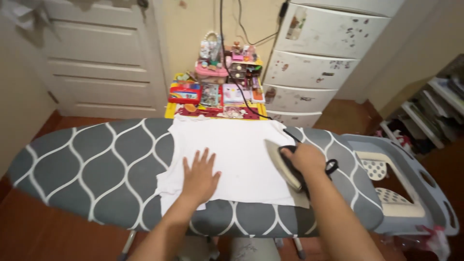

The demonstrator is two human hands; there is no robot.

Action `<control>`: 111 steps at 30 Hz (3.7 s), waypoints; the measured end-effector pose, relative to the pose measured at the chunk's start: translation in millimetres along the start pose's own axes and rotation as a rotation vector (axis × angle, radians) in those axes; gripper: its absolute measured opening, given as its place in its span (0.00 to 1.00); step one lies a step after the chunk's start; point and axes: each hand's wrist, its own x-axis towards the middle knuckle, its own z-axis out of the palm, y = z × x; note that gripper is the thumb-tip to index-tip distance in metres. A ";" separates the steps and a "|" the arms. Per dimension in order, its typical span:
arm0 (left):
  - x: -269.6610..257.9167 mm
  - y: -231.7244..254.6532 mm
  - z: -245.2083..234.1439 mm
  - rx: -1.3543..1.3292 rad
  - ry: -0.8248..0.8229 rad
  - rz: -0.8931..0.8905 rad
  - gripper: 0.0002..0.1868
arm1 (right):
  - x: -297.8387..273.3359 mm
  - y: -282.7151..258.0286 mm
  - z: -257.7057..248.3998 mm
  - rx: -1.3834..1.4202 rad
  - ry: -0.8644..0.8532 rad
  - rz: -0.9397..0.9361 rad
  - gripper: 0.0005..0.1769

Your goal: The person is ironing and folding a white t-shirt on an ironing board.

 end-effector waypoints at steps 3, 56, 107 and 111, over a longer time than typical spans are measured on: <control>10.7 35.7 21.4 -0.005 -0.089 0.105 0.35 | 22.3 42.0 2.8 0.068 0.042 0.187 0.39; -59.2 -1.0 -44.8 0.064 -0.182 0.214 0.20 | -131.7 1.9 73.8 0.448 0.251 -0.636 0.18; 139.9 -123.8 27.9 -0.155 0.009 -0.538 0.12 | 66.6 -235.3 88.5 0.476 -0.068 -0.323 0.10; 131.3 -125.0 37.6 -0.189 0.199 -0.506 0.10 | 75.5 -239.9 115.9 0.566 0.052 -0.219 0.10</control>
